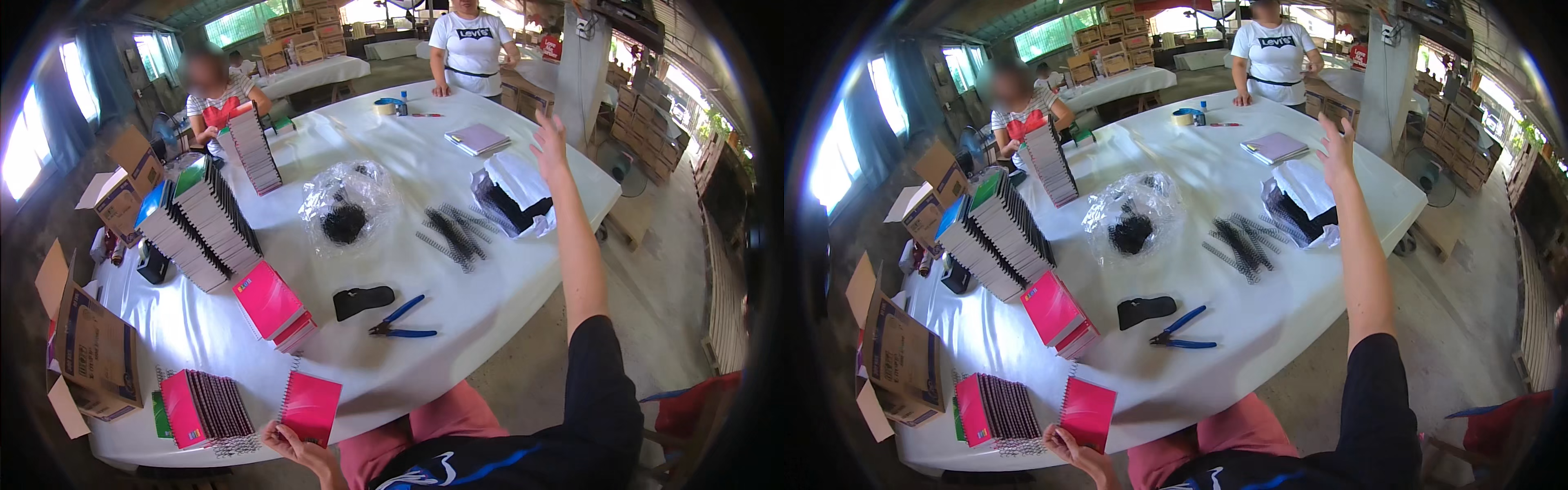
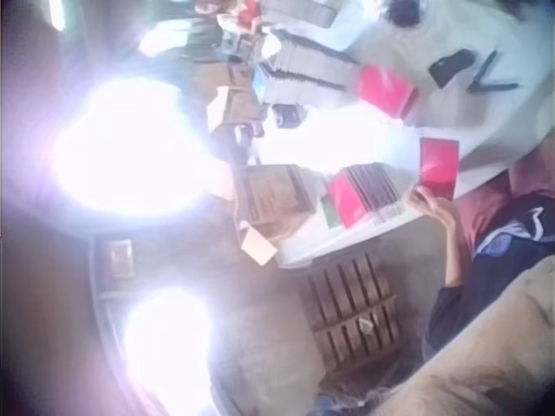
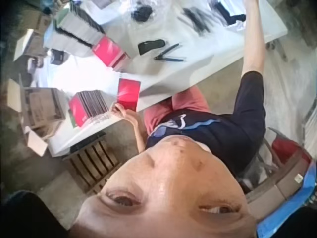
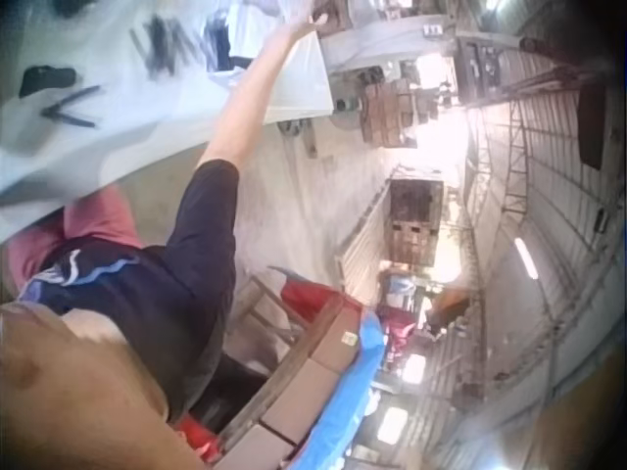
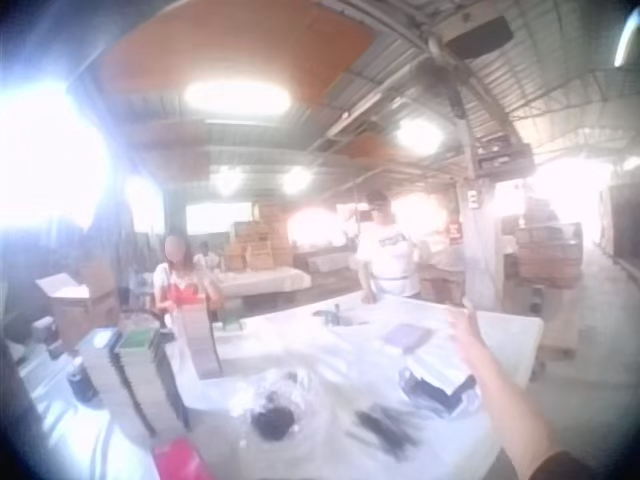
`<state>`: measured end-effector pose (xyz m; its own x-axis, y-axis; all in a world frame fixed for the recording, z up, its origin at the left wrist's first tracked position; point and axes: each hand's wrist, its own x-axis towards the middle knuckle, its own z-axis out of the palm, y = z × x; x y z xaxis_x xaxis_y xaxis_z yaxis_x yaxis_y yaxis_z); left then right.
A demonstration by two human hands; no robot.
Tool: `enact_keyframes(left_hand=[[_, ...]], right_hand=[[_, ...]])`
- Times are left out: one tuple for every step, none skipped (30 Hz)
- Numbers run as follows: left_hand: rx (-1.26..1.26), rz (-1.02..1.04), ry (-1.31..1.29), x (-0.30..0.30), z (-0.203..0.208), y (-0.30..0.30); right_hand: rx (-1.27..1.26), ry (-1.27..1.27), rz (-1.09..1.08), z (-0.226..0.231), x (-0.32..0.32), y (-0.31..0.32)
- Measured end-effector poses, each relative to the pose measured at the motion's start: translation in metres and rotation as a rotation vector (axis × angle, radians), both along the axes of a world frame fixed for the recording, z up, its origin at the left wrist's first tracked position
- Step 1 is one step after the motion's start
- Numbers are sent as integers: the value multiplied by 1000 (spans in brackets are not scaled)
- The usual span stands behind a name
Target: The person assembles spiral notebooks by sliding a metal binding into the punched holes of the paper and covers, using a blue plier-like tool to trim or secure the binding, and then stacking the completed notebooks on the table.
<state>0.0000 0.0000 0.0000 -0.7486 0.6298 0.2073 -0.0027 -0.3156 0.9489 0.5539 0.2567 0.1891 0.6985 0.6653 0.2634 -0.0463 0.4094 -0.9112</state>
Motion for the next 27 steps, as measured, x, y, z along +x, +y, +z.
enact_keyframes(left_hand=[[-11, 25, 28, -2, -6, 2], [-22, 50, 57, -4, -11, 4], [-42, 63, 88, 1, -12, 2], [-61, 76, 119, 5, -12, -1], [-79, 89, 150, 9, -12, -3], [-98, 85, 136, 9, -14, -1], [-118, 82, 122, 7, -19, -1], [-138, 78, 108, 7, -24, 0], [-138, 112, 158, 9, -27, 4], [-140, 124, 199, 13, -32, 9], [-141, 124, 230, 17, -37, 16], [-156, 144, 247, 17, -40, 23], [-142, 145, 210, 12, -44, 17], [-127, 146, 173, 5, -47, 9], [-98, 145, 127, 1, -50, 7], [-99, 149, 154, 0, -48, 5], [-103, 162, 185, -1, -45, 2], [-110, 176, 214, -3, -42, -1], [-151, 216, 240, -3, -43, -1], [-131, 195, 211, -7, -49, -2], [-76, 134, 136, -6, -59, 9], [-92, 99, 122, 3, -54, 15], [-114, 99, 120, 7, -43, 17], [-117, 65, 65, 5, -43, 12], [-105, 8, 19, 2, -43, 14], [-49, -19, 11, 4, -34, 8], [-18, -61, 22, 6, -22, -5]], right_hand=[[27, 122, 25, 4, 0, 10], [53, 245, 52, 7, -1, 19], [-1, 186, 67, 3, 7, 28], [-54, 126, 84, 0, 15, 35], [-106, 67, 104, -6, 23, 40], [-97, 72, 176, -6, 26, 48], [-48, 115, 138, -5, 28, 60], [0, 159, 100, -3, 30, 73], [45, 206, 59, -2, 34, 88], [70, 283, 100, -6, 67, 102], [97, 355, 129, -6, 103, 112], [66, 441, 133, -4, 119, 119], [1, 469, 114, -9, 101, 131], [-71, 500, 92, -16, 82, 138], [-74, 552, 61, -15, 71, 141], [-89, 606, 31, -20, 62, 149], [-112, 662, 8, -27, 49, 162], [-21, 665, -5, -40, 49, 175], [61, 665, -14, -56, 64, 189], [81, 642, 124, -77, 86, 200], [179, 465, 135, -78, 148, 199], [186, 426, 190, -72, 177, 201], [174, 444, 243, -72, 188, 208], [152, 468, 276, -72, 197, 212], [146, 504, 281, -68, 215, 212], [126, 528, 307, -56, 210, 226], [92, 562, 313, -61, 201, 237]])
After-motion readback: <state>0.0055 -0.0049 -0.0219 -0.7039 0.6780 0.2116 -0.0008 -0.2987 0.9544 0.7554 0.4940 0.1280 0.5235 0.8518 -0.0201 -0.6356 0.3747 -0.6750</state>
